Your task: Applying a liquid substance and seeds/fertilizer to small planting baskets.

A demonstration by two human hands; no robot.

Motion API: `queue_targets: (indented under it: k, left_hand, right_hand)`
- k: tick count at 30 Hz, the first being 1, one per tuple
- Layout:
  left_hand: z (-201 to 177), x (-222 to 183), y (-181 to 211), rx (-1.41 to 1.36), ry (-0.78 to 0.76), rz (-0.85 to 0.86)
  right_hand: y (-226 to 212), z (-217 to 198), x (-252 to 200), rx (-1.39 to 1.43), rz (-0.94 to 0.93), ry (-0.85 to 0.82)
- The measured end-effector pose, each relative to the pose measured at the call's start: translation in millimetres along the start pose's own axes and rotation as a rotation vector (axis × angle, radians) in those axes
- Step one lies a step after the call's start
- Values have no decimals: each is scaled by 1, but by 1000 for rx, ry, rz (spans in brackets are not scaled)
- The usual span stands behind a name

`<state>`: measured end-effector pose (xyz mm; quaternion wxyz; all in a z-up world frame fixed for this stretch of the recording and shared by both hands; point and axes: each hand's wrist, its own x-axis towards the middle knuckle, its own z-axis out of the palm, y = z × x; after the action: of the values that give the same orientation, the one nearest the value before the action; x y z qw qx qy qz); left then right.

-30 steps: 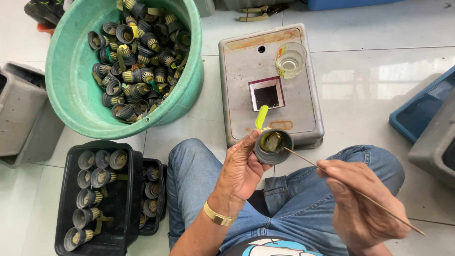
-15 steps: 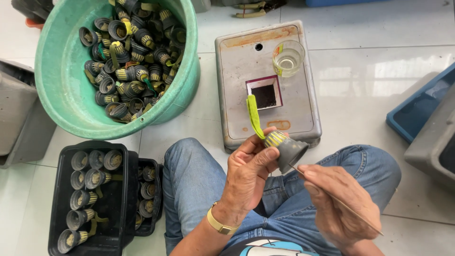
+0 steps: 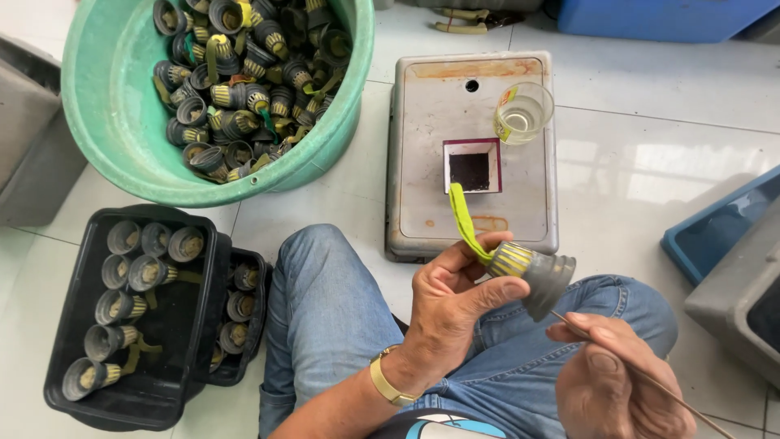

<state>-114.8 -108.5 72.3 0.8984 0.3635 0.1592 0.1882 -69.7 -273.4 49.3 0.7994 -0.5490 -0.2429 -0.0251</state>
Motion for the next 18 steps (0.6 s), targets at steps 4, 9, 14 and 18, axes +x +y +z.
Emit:
queue_targets:
  k: [4, 9, 14, 18]
  left_hand:
    - [10, -5, 4, 150, 52, 85]
    - [5, -8, 1, 329, 79, 192]
    - [1, -6, 0, 422, 68, 246]
    - [-2, -6, 0, 398, 89, 221]
  right_hand:
    - [11, 2, -4, 48, -13, 33]
    - [24, -1, -10, 88, -28, 8]
    - [31, 8, -12, 69, -50, 23]
    - [38, 14, -10, 77, -62, 31]
